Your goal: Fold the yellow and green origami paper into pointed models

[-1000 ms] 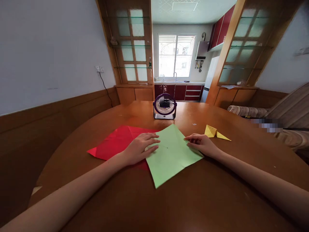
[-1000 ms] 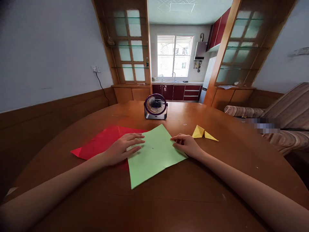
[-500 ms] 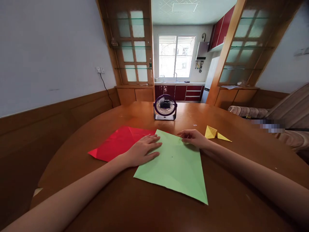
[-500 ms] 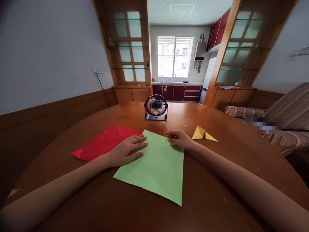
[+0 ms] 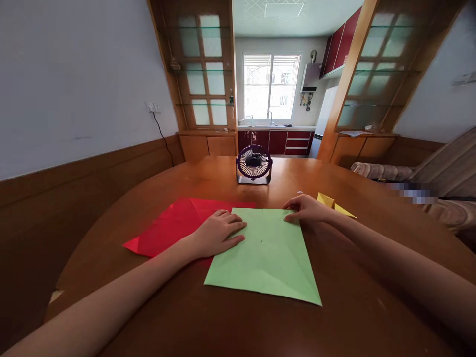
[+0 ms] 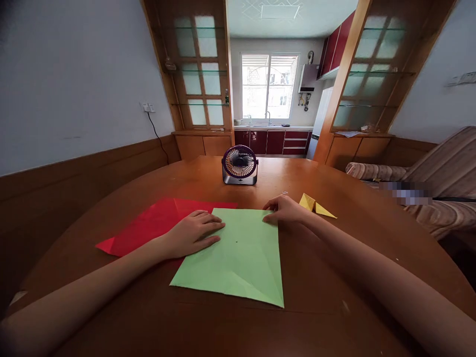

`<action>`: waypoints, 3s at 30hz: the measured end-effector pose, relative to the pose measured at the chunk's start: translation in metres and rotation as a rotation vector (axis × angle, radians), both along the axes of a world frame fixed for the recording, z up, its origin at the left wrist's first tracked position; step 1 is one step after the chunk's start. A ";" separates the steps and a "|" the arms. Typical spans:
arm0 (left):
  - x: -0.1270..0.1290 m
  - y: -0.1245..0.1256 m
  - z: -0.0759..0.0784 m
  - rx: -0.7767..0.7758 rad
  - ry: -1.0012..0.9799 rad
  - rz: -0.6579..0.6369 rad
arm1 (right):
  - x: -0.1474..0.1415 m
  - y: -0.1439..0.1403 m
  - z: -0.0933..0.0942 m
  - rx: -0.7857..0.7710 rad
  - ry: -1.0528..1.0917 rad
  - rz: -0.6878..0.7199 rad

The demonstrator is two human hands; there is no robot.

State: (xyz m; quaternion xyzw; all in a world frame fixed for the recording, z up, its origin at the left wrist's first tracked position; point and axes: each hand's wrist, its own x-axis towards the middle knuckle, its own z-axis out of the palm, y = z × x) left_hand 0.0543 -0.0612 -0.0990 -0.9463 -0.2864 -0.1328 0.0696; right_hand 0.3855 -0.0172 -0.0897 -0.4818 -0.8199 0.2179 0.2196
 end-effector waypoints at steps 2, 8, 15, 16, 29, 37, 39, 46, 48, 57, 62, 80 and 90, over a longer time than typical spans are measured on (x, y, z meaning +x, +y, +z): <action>0.000 0.001 -0.001 0.011 -0.004 -0.005 | -0.001 -0.002 -0.005 -0.038 0.084 -0.009; 0.001 0.003 -0.007 -0.014 -0.014 0.043 | -0.006 -0.019 -0.020 0.103 0.293 -0.015; 0.000 0.009 -0.013 -0.063 -0.057 0.076 | -0.013 -0.038 -0.022 0.307 0.293 0.045; 0.000 0.010 -0.014 -0.061 -0.065 0.072 | -0.014 -0.039 -0.023 0.322 0.297 0.049; -0.003 0.016 -0.014 -0.172 -0.025 0.130 | -0.023 -0.041 -0.035 0.106 0.427 -0.040; -0.003 0.027 -0.018 -0.174 -0.080 0.197 | -0.016 -0.035 -0.030 0.231 0.397 -0.088; -0.003 0.031 -0.019 -0.163 -0.079 0.211 | -0.014 -0.035 -0.029 0.263 0.374 -0.075; -0.003 0.030 -0.017 -0.123 -0.037 0.179 | -0.014 -0.038 -0.031 0.339 0.294 0.103; -0.003 0.028 -0.016 -0.114 -0.037 0.156 | -0.015 -0.041 -0.031 0.371 0.248 0.202; -0.003 0.028 -0.017 -0.108 -0.052 0.094 | -0.017 -0.053 -0.025 0.322 0.061 0.484; -0.007 0.026 -0.012 -0.128 -0.075 0.086 | -0.017 -0.054 -0.022 0.307 0.033 0.513; 0.015 0.018 0.016 -0.195 0.156 0.207 | -0.018 -0.052 -0.021 0.344 -0.035 0.613; 0.029 0.019 -0.008 -0.175 0.127 0.089 | -0.019 -0.053 -0.020 0.374 -0.086 0.608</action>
